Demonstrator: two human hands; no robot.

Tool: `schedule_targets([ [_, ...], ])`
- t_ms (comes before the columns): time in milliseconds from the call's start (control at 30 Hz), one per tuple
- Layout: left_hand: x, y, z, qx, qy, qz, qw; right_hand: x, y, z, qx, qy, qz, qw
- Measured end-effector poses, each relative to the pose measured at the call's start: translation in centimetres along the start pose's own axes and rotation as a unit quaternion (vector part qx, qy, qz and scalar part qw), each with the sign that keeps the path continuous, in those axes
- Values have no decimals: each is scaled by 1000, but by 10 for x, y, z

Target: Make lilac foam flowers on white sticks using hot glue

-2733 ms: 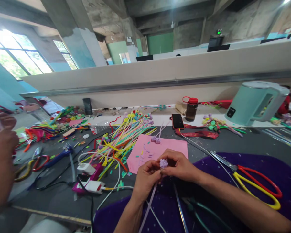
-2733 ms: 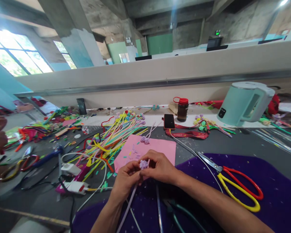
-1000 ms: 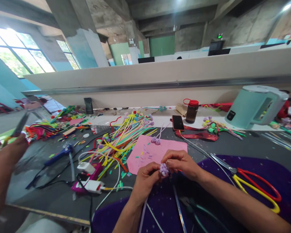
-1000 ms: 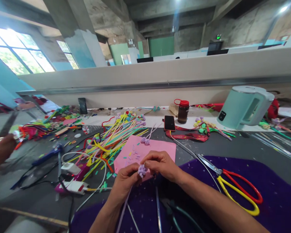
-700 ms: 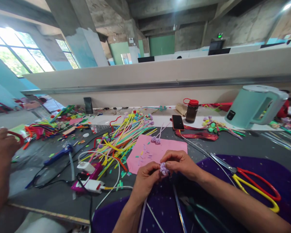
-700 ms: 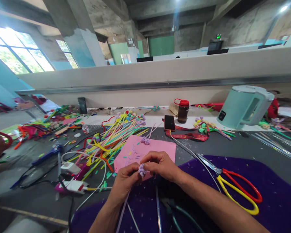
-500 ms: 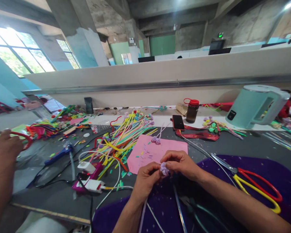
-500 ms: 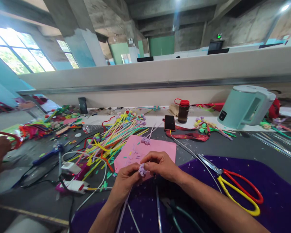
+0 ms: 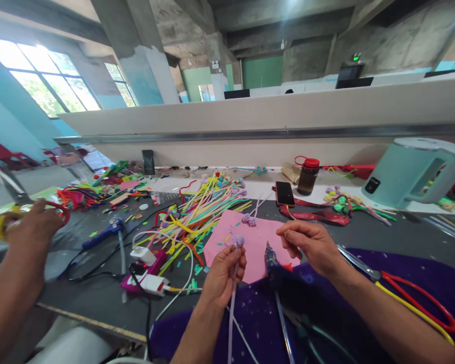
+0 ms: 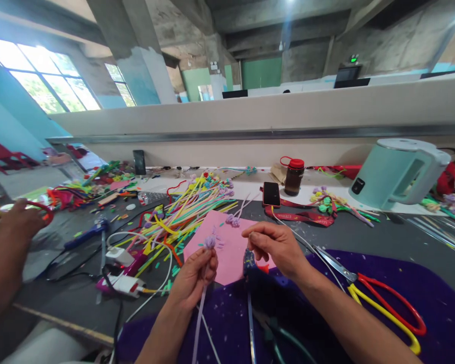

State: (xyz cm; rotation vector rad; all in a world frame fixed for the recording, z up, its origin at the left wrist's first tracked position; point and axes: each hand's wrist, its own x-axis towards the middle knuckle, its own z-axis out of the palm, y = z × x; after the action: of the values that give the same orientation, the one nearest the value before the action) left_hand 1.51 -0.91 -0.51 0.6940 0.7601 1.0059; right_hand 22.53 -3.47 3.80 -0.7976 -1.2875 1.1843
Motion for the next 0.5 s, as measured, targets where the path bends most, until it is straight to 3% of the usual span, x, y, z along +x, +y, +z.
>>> schedule_targets([
  [233, -4, -2, 4, 41, -8, 6, 999, -1, -3, -2, 2, -39, 24, 999],
  [500, -7, -3, 1, 80, -46, -12, 996, 1, 4, 15, -104, -47, 90, 989],
])
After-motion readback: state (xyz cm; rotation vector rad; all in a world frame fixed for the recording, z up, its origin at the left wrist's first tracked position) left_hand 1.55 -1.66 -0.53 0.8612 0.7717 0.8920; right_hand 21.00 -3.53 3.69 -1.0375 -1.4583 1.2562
